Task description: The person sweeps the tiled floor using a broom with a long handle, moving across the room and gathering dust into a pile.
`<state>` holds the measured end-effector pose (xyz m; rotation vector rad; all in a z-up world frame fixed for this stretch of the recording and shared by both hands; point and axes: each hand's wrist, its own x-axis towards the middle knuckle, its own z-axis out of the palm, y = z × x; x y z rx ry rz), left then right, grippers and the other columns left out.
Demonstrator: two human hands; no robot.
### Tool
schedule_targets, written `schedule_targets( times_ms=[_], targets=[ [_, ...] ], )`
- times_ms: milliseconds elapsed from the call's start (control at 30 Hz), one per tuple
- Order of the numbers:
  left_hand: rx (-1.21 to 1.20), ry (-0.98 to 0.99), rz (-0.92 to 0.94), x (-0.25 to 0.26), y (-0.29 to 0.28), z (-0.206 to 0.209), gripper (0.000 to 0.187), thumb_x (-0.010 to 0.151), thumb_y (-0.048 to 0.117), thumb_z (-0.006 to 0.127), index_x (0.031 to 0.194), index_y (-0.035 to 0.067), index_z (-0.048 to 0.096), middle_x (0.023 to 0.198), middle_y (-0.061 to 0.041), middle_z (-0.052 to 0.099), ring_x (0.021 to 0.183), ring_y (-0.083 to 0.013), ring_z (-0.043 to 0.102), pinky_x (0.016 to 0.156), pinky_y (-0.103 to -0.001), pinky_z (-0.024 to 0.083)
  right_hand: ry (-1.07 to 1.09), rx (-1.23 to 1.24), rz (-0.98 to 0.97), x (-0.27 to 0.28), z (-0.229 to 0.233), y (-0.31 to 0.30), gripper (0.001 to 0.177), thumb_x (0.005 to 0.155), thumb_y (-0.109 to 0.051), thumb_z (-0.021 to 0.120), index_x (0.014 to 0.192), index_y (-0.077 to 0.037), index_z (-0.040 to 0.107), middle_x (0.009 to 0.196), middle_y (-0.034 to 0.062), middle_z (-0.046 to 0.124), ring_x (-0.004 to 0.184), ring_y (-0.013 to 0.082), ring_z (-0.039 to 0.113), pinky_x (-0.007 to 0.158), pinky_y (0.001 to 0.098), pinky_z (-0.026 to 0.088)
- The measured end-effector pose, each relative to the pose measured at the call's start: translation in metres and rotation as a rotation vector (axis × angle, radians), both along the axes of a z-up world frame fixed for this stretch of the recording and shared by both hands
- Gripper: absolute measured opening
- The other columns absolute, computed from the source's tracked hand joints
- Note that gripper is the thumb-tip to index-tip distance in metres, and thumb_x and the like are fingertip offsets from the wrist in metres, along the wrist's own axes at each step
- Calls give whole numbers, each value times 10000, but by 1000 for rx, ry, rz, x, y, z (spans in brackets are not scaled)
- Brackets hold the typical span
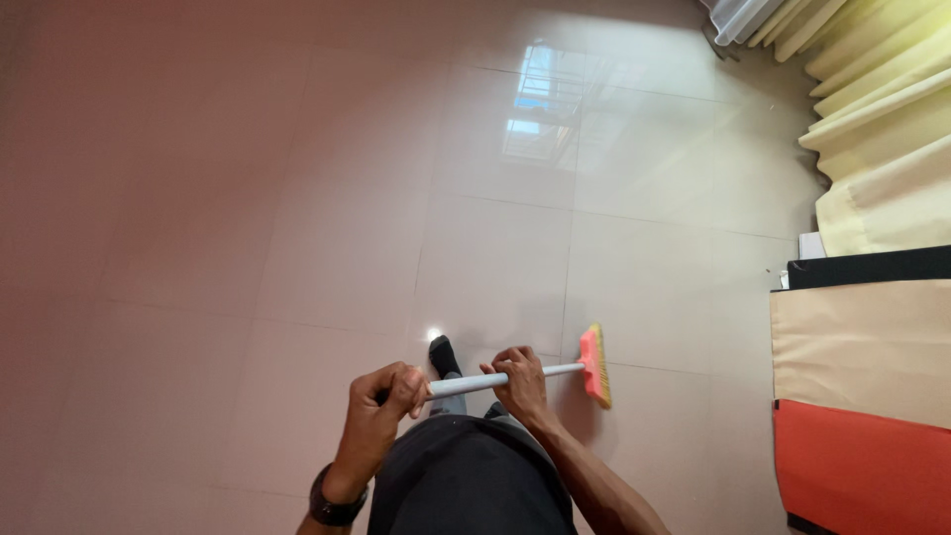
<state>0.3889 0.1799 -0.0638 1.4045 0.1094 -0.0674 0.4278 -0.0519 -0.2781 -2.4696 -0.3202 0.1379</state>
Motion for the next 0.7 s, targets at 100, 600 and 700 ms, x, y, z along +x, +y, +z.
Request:
schedule_targets(
  times_ms=[100, 600, 700],
  targets=[
    [9, -6, 23, 6, -12, -30, 490, 1090, 315, 614, 671, 90, 495, 619, 8, 510, 637, -83, 508, 735, -278, 510, 94, -81, -43, 1, -24, -11, 330, 846, -355, 783, 695, -62, 800, 903, 24, 746, 1016, 264, 578, 877, 410, 479],
    [335, -476, -220, 37, -59, 87, 637, 948, 336, 812, 570, 102, 356, 510, -23, 415, 474, -157, 403, 525, -329, 351, -8, 277, -47, 51, 46, 78, 255, 889, -300, 790, 766, -77, 793, 930, 34, 751, 1004, 254, 612, 877, 371, 518],
    [411, -548, -416, 35, -70, 87, 623, 948, 376, 819, 575, 105, 400, 504, -30, 426, 474, -181, 459, 597, -324, 470, -54, 240, -37, 62, 47, 94, 274, 881, -310, 798, 718, -90, 782, 913, -9, 774, 1028, 227, 630, 903, 373, 511]
  ],
)
